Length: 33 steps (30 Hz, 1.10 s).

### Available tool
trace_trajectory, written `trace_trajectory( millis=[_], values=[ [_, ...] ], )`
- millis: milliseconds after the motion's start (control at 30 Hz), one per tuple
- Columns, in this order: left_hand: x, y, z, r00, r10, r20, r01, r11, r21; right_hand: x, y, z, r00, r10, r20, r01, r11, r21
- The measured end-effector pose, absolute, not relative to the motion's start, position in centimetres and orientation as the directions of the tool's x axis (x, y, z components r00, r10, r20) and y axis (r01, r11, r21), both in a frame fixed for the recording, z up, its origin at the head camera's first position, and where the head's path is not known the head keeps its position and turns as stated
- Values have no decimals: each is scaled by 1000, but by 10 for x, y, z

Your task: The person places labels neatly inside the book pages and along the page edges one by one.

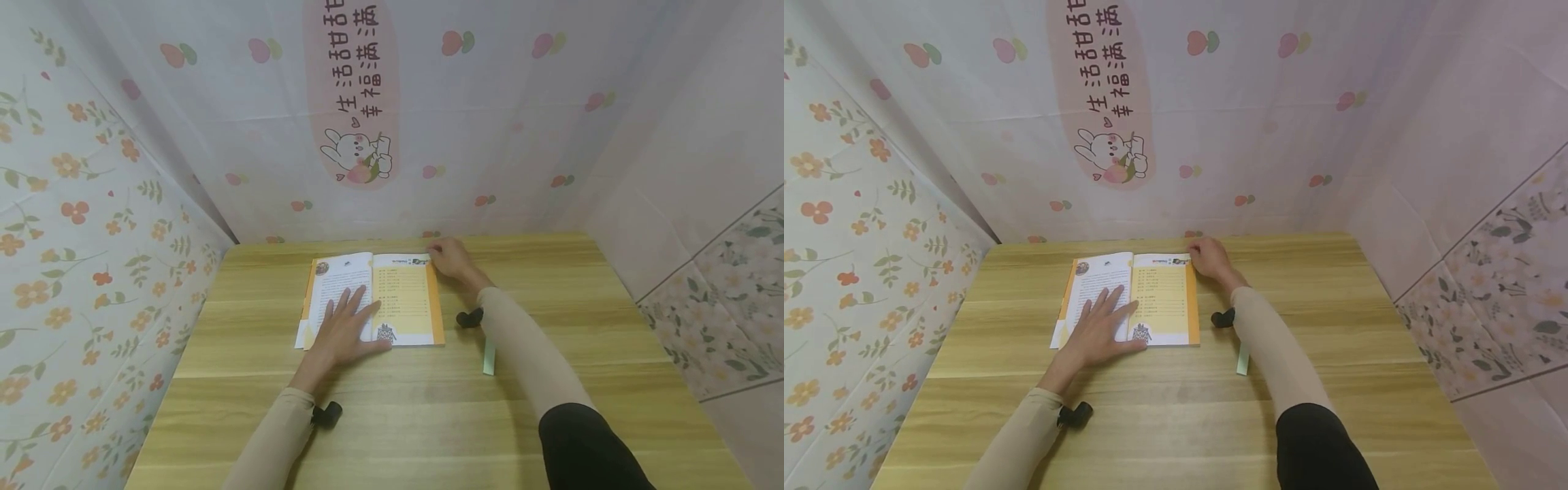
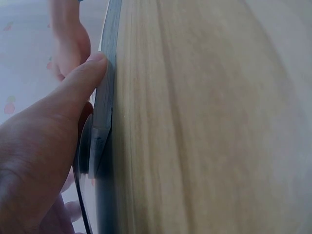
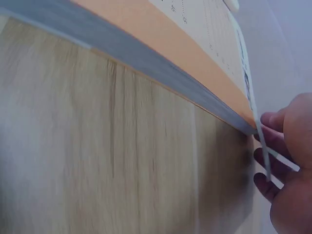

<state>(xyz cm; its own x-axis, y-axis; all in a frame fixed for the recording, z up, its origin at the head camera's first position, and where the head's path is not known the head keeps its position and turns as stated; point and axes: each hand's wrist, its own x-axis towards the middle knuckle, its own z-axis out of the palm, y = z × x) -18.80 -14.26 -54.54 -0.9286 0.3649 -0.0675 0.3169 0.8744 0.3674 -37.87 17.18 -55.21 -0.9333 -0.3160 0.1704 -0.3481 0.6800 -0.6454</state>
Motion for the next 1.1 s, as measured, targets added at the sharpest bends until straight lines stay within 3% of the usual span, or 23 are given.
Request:
trace_trajectory(
  millis=[467,733,1100],
  values=[
    [-188,-142,-544,-929,364,-69,314,873,373,-346,178,-530,-800,-554,232,-600,728,-331],
    [-188,-142,-543,-929,362,-72,311,872,379,-332,179,-530,-831,-552,66,-549,797,-253],
    [-187,-141,-544,-931,356,-82,302,876,377,-326,179,-531,-817,-576,33,-571,798,-194]
  ],
)
